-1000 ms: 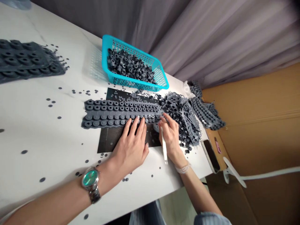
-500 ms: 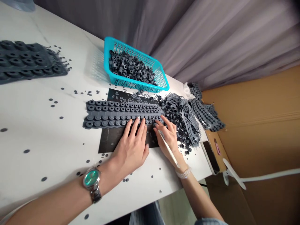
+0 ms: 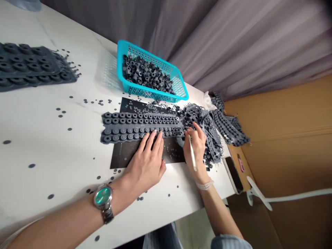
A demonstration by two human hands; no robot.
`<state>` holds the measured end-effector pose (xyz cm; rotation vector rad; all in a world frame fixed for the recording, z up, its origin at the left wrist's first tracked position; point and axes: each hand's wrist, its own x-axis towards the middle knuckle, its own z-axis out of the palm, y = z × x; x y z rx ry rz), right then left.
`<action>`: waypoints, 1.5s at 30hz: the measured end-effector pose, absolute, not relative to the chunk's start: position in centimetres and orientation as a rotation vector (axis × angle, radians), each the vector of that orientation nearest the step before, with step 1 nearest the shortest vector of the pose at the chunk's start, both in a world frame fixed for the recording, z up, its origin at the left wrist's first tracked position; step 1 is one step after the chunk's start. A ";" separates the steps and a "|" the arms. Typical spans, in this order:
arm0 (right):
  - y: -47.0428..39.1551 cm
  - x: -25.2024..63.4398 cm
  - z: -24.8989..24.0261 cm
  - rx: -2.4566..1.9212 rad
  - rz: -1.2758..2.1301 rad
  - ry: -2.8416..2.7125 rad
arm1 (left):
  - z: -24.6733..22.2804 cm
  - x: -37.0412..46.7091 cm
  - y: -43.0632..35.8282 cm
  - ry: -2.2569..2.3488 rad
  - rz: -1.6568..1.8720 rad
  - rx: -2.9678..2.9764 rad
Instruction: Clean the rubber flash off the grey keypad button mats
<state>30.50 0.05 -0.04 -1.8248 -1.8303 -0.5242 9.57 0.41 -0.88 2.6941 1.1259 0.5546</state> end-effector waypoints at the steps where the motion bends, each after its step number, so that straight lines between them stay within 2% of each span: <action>1: -0.1 30.7 0.1 -1.848 -0.517 -1.772 | -0.9 9.6 0.4 1.133 0.556 2.695; 11: -1.5 29.2 -0.1 -1.712 -0.441 -1.879 | 0.2 9.1 0.1 1.210 0.619 2.833; 18: -1.5 28.8 0.6 -1.725 -0.362 -1.840 | -0.6 9.3 0.0 1.051 0.674 2.872; 24: -1.4 27.6 0.5 -1.570 -0.245 -2.031 | -0.9 9.5 -0.2 1.065 0.625 2.860; 39: -0.5 27.5 0.2 -1.476 -0.323 -2.356 | -0.7 9.4 -0.3 1.087 0.572 2.829; 45: 1.4 30.2 0.3 -1.782 -0.403 -1.943 | -0.5 9.4 -0.3 1.067 0.532 2.806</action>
